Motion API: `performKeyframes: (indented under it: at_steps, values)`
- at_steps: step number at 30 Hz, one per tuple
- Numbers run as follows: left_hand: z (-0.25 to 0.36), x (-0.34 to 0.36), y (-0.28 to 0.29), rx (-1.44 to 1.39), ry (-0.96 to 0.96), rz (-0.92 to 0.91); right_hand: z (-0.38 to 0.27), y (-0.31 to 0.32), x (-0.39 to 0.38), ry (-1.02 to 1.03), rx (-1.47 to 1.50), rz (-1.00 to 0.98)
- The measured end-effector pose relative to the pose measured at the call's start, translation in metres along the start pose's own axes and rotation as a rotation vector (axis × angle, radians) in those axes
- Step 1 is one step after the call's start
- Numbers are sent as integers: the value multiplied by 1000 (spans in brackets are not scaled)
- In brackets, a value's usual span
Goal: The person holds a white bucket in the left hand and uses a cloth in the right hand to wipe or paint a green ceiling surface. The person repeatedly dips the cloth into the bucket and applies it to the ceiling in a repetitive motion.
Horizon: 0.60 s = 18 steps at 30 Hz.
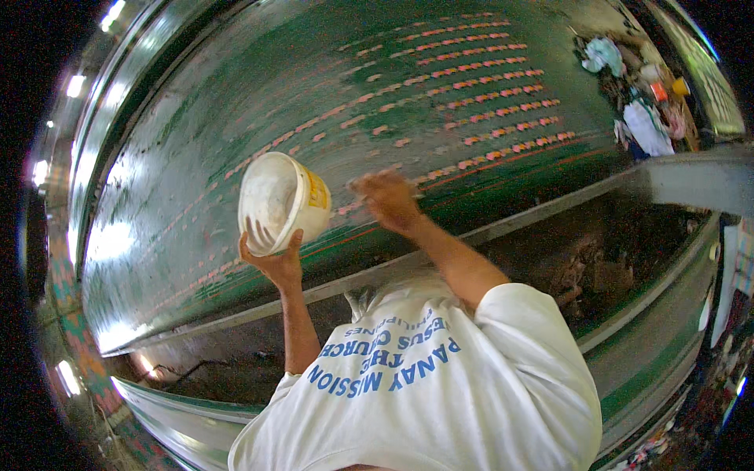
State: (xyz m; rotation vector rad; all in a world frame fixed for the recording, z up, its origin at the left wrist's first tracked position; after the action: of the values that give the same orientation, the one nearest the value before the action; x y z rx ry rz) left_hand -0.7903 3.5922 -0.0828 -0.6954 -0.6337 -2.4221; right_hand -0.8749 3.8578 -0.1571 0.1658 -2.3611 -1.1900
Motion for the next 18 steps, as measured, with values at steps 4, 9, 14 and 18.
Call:
performKeyframes:
  at_steps: [4, 9, 14, 18]
  values:
    - [37, -33, -45, 98, 39, -110, 149, 95, -13, -298, -268, 103]
    - [76, -60, -66, 163, 17, -175, 330, 223, -35, -648, -400, 212]
    - [93, -71, -63, 51, 78, -68, 376, 248, -42, -1098, -679, 358]
    - [97, -70, -64, 30, 164, 36, 276, 162, -14, -636, -156, 560]
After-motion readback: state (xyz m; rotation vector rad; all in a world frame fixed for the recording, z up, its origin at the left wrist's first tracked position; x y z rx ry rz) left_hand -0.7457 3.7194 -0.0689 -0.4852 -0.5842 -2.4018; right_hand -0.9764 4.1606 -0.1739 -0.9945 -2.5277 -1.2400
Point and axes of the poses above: each hand's wrist, its own x-axis towards the middle knuckle, its own y-axis out of the back of the hand, z = x × y, the point moved 2 cm from there along x, towards the middle knuckle, and after that the axes turned 13 degrees about -y, right-handed, at the moved point
